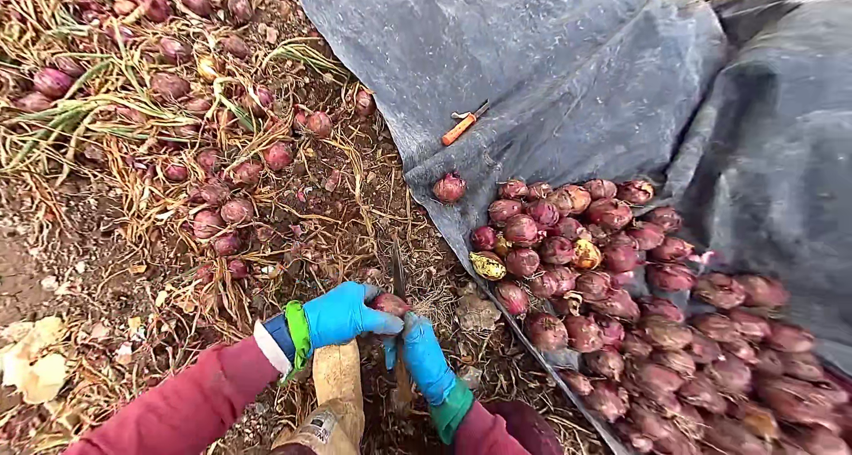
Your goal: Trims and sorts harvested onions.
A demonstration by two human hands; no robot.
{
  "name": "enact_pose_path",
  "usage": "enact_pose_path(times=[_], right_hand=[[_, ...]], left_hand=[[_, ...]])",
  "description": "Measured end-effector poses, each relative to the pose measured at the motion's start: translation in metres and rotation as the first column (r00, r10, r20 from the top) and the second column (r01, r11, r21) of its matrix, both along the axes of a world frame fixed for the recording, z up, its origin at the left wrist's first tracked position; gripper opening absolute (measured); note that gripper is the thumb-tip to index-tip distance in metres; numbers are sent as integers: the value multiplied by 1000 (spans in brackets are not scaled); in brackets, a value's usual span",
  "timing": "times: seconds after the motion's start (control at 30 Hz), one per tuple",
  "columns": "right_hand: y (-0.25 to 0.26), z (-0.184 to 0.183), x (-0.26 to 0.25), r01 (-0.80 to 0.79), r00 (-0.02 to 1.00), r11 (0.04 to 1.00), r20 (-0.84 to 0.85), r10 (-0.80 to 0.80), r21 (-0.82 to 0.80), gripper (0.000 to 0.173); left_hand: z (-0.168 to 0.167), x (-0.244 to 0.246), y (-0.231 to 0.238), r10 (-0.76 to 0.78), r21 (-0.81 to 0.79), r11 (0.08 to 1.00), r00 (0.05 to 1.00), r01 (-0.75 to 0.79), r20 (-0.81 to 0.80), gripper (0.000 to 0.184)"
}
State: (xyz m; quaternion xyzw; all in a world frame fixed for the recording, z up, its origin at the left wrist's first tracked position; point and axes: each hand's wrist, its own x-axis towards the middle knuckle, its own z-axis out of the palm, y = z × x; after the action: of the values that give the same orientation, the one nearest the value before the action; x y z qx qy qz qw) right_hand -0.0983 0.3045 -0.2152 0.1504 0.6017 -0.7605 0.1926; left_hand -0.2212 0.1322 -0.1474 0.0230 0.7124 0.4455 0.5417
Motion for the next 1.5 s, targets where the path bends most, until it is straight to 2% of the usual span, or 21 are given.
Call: enact_pose_path(times=[0.07, 0.1, 0.13, 0.2, 0.23, 0.27, 0.3, 0.37, 0.43, 0.5, 0.57, 0.63, 0.8, 0.9, 0.97, 1.07, 1.17, 1.23, 1.37, 1.43, 1.5], right_hand=[[10, 12, 2, 95, 995, 989, -17, -93, 110, 93], [18, 19, 3, 150, 989, 973, -14, -149, 177, 90], [28, 26, 3, 199, 979, 951, -5, -204, 237, 83], [52, 34, 1, 348, 936, 911, -28, -351, 221, 80], [65, 37, -1, 439, 898, 886, -55, -436, 145, 81], [78, 41, -3, 519, 855, 852, -62, -515, 67, 82], [89, 44, -6, 582, 812, 813, -67, -580, 6, 83], [102, 46, -11, 660, 749, 751, -53, -660, -33, 84], [104, 52, -7, 651, 759, 759, -4, -651, 11, 76], [101, 38, -1, 610, 789, 792, 83, -608, 7, 82], [89, 15, 7, 564, 813, 826, 170, -556, 3, 88], [63, 11, 3, 533, 806, 845, 275, -524, 49, 82], [17, -15, 2, 314, 906, 946, 273, -324, 82, 91], [9, -10, -6, 202, 958, 977, 191, -212, 71, 94], [11, -10, -3, 162, 968, 985, 182, -172, 66, 98], [16, -26, 11, 121, 967, 992, 219, -128, 47, 104], [5, -29, 17, 62, 976, 998, 210, -58, -12, 89], [-5, -13, 7, 27, 992, 998, 121, -19, -64, 77], [-6, 18, -12, 96, 993, 991, -75, -89, 93, 79], [2, 24, -21, 34, 992, 966, -123, -2, 258, 88], [8, 29, -32, -113, 990, 929, -38, 135, 353, 86]], left_hand=[[12, 3, 16, -121, -34, 992, 990, 119, -66, 54], [22, -1, 29, -262, -124, 963, 945, 241, -196, 55], [35, -5, 46, -419, -242, 905, 836, 351, -354, 55], [49, -8, 84, -570, -403, 813, 435, 421, -697, 37], [45, -14, 101, -503, -393, 826, 213, 405, -838, 34], [37, -22, 115, -406, -347, 854, 79, 387, -910, 41], [30, -31, 122, -309, -272, 892, 48, 360, -950, 48], [23, -46, 108, -137, -98, 970, 167, 223, -976, 57], [6, -57, 55, 11, -23, 994, 301, -108, -954, 40], [-27, -87, -21, 72, -161, 845, 407, -510, -910, 23], [-59, -123, -97, 43, -436, 597, 570, -673, -821, 25], [-93, -151, -156, -40, -625, 467, 691, -626, -722, 34], [-135, -181, -209, -257, -844, 463, 871, -271, -420, 88], [-126, -187, -222, -302, -867, 490, 915, -91, -267, 84], [-113, -177, -207, -366, -853, 518, 887, -58, -282, 80], [-66, -138, -151, -252, -686, 711, 854, -155, -455, 82], [-10, -77, -80, 0, -337, 916, 840, -218, -543, 69], [6, -43, -45, 15, -188, 974, 863, -127, -505, 64], [12, 2, -17, -232, -165, 969, 916, 186, -329, 75], [20, 2, -17, -388, -262, 913, 864, 313, -322, 84], [23, -7, -20, -494, -385, 845, 817, 371, -298, 86]])
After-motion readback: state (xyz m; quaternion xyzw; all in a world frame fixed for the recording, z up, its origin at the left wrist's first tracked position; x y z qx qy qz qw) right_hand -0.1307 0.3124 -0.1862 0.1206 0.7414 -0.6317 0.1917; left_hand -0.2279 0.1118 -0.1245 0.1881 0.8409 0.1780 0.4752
